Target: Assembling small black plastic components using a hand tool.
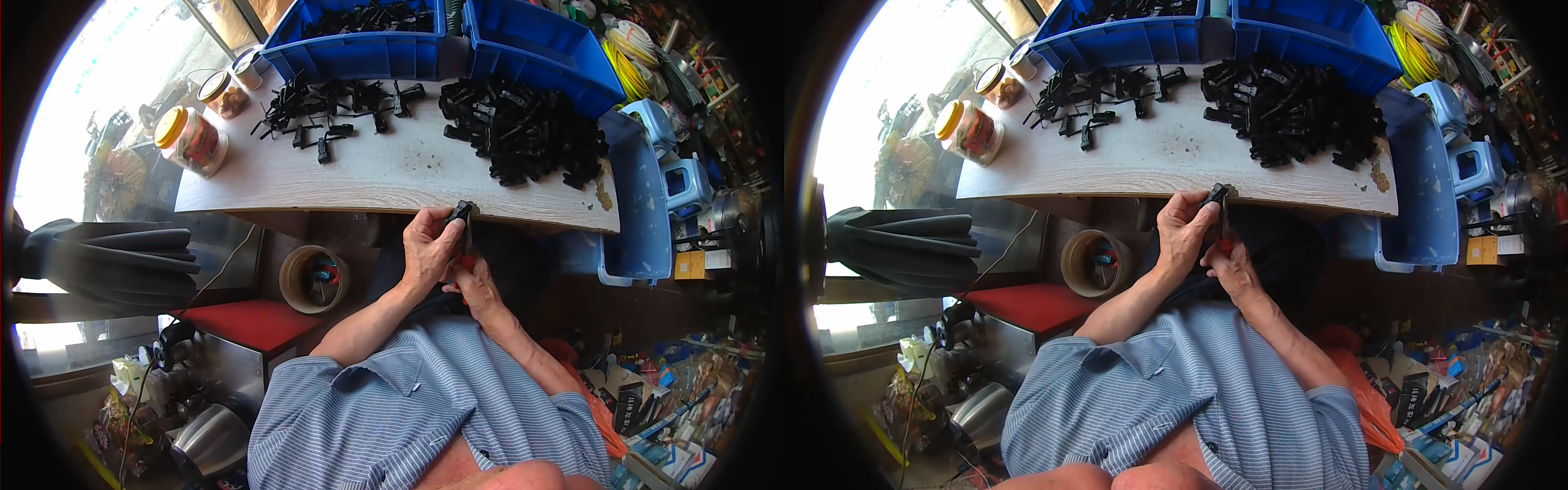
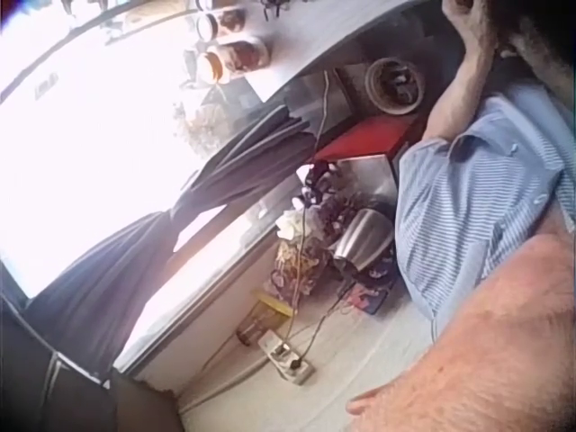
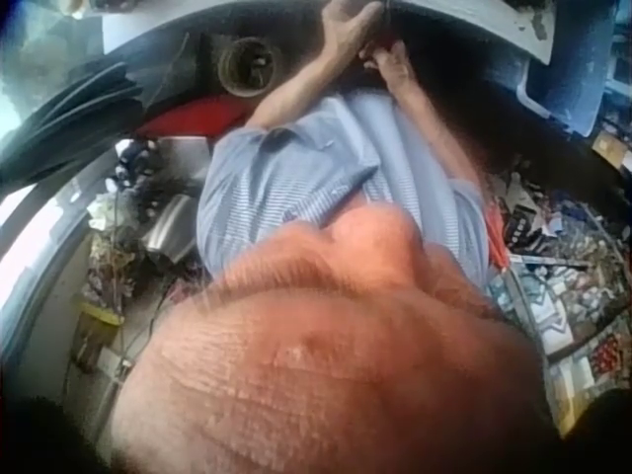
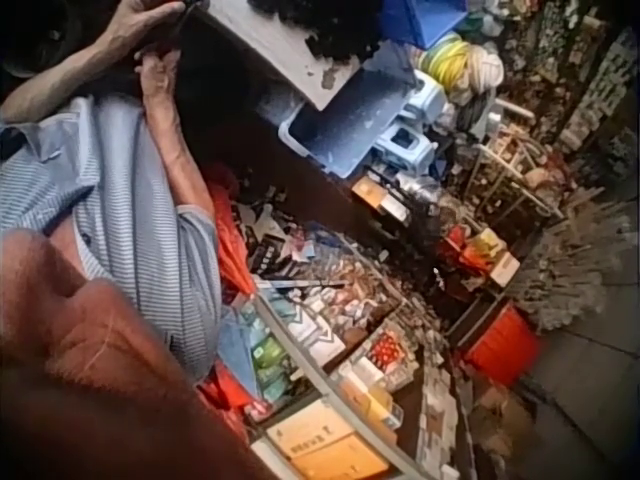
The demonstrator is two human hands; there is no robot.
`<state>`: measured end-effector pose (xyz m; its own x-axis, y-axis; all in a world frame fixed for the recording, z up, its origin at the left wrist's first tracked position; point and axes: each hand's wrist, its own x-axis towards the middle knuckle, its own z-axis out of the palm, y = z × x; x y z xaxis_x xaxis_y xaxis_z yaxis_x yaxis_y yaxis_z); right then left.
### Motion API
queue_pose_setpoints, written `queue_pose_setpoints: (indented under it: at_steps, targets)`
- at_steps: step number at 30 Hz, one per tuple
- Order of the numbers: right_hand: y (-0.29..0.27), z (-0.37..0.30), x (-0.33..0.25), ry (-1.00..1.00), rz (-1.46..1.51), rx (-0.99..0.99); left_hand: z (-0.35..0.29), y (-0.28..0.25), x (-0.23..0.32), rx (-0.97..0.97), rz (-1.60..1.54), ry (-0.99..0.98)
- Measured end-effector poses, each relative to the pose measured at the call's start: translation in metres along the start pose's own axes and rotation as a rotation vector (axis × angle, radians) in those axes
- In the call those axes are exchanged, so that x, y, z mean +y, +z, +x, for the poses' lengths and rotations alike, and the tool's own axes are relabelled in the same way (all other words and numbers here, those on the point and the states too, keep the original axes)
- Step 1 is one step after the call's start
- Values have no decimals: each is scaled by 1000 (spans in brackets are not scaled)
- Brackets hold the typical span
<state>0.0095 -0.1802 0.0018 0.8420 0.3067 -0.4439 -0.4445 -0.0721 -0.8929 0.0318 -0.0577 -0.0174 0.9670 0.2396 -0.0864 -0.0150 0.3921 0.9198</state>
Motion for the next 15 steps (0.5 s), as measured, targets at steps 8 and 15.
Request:
queue_pose_setpoints:
  at_steps: [8, 15]
  targets:
    - [1, 1, 2, -15, 1, 29, -1, 1, -1, -5, -8, 16]
    - [-1, 6, 14, 28, 80, 11, -2, 4, -4, -26, 53, 65]
